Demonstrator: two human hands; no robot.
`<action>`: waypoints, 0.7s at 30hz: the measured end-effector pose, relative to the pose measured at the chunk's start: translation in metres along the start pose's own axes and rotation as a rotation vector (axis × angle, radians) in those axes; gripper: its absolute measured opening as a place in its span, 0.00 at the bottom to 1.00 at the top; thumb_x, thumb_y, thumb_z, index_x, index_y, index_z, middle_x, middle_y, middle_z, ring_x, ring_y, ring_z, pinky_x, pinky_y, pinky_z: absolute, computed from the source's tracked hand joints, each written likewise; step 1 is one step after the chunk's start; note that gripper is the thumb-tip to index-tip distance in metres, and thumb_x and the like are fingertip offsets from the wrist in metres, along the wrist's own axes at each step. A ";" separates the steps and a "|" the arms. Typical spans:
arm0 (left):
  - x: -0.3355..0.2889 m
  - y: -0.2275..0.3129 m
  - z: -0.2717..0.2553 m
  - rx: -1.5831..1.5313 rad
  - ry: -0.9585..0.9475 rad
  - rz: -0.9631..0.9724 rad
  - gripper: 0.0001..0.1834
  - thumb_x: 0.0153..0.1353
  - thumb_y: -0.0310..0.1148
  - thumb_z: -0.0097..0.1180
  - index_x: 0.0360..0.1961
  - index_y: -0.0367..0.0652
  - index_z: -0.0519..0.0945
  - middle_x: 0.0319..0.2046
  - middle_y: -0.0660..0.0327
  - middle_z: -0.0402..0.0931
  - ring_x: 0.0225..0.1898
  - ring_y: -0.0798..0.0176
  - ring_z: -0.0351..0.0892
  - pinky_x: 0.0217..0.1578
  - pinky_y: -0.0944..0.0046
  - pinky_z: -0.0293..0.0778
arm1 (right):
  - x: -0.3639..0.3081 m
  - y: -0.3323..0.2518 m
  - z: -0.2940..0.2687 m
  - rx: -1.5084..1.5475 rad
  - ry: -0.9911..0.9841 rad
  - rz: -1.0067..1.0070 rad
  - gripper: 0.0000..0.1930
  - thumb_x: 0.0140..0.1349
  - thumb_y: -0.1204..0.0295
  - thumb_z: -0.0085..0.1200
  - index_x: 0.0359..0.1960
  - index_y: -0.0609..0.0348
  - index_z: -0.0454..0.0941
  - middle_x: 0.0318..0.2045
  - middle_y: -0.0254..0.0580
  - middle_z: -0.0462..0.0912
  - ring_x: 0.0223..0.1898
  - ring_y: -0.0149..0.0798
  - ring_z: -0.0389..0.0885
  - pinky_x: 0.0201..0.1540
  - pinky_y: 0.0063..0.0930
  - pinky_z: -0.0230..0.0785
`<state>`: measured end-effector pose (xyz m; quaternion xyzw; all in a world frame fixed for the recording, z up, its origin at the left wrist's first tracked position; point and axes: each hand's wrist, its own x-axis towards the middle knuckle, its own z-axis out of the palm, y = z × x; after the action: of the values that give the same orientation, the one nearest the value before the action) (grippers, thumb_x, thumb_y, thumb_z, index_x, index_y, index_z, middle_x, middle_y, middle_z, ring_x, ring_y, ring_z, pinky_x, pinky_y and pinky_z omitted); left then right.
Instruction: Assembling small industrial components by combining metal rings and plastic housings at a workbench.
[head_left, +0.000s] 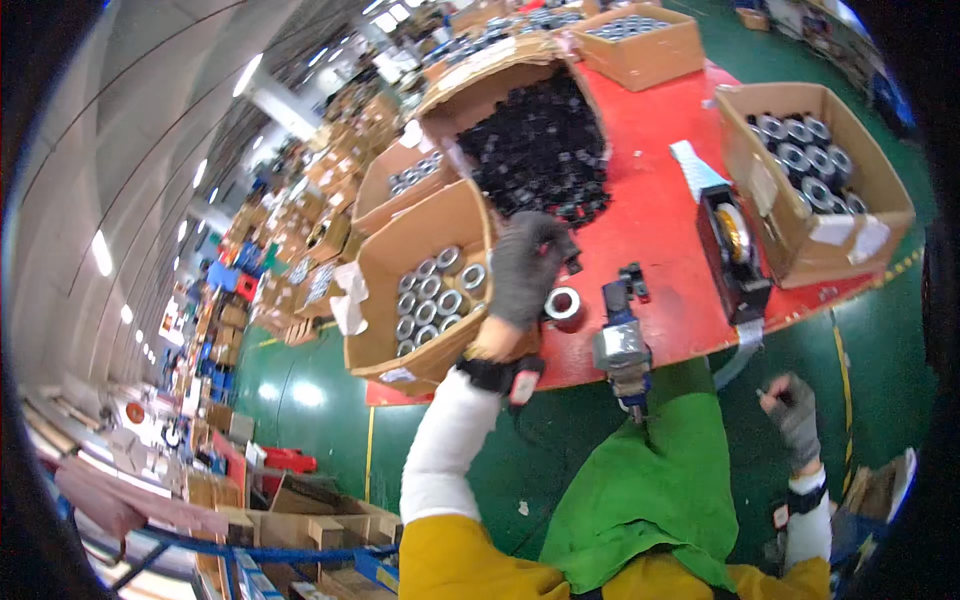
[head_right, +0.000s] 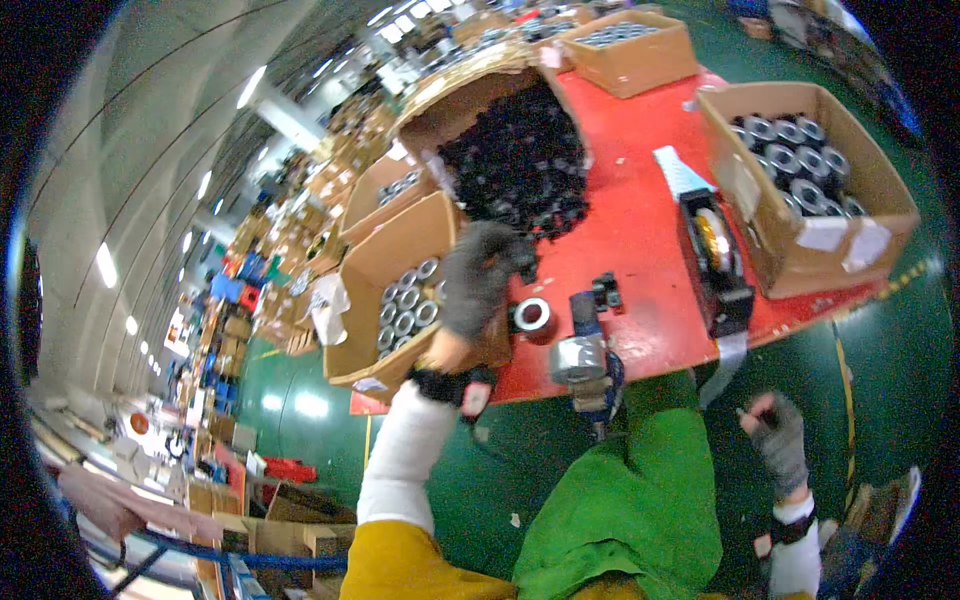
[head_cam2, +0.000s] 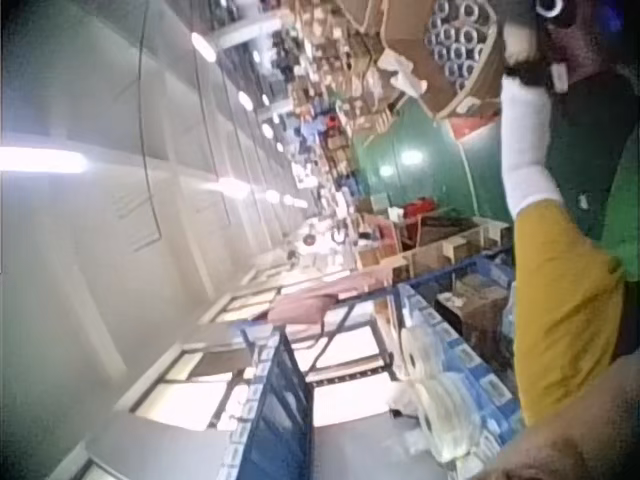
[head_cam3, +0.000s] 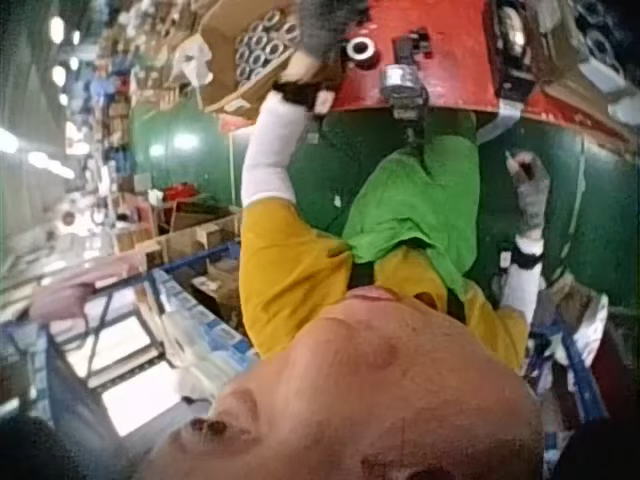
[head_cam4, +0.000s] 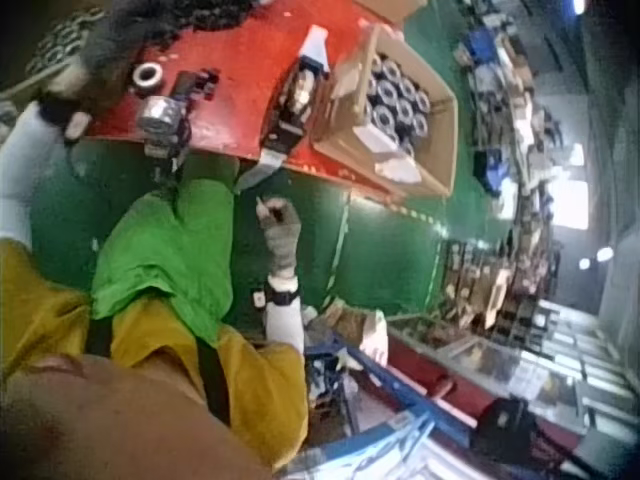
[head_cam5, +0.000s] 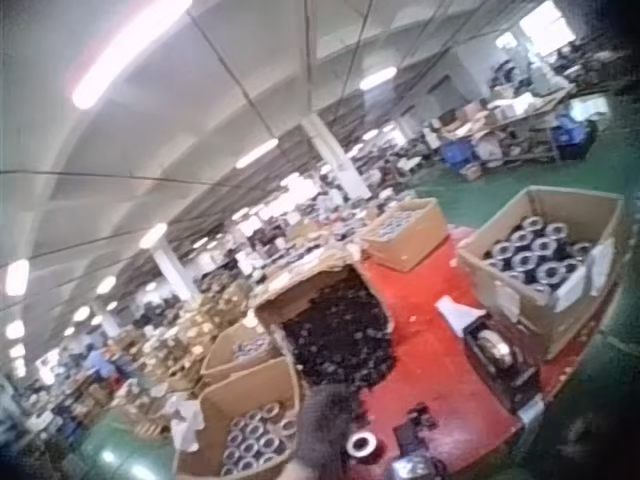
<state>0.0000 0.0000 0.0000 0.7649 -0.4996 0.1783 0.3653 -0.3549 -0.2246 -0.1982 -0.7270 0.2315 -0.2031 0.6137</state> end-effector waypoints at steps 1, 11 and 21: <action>-0.004 0.012 -0.009 -0.192 -0.034 -0.084 0.09 0.49 0.20 0.57 0.33 0.41 0.76 0.31 0.59 0.75 0.32 0.64 0.78 0.38 0.68 0.73 | -0.005 -0.029 0.014 0.040 0.003 -0.025 0.08 0.48 0.74 0.60 0.24 0.58 0.71 0.27 0.34 0.75 0.32 0.31 0.72 0.42 0.26 0.67; -0.092 0.068 -0.024 -0.310 -0.246 -0.236 0.07 0.55 0.25 0.57 0.36 0.37 0.77 0.29 0.64 0.77 0.28 0.73 0.75 0.30 0.71 0.73 | 0.022 -0.197 0.104 0.257 -0.452 -0.201 0.07 0.53 0.71 0.58 0.25 0.59 0.73 0.23 0.32 0.75 0.29 0.24 0.73 0.34 0.21 0.66; -0.132 0.095 -0.015 -0.481 -0.254 -0.382 0.06 0.51 0.25 0.58 0.31 0.37 0.77 0.28 0.63 0.77 0.32 0.70 0.75 0.36 0.68 0.72 | -0.004 -0.200 0.127 0.082 -0.528 -0.213 0.08 0.53 0.69 0.58 0.29 0.60 0.77 0.24 0.35 0.78 0.30 0.28 0.75 0.37 0.24 0.67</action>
<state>-0.1413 0.0724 -0.0376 0.7527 -0.4167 -0.1133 0.4970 -0.2676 -0.0929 -0.0223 -0.7496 -0.0222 -0.0793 0.6568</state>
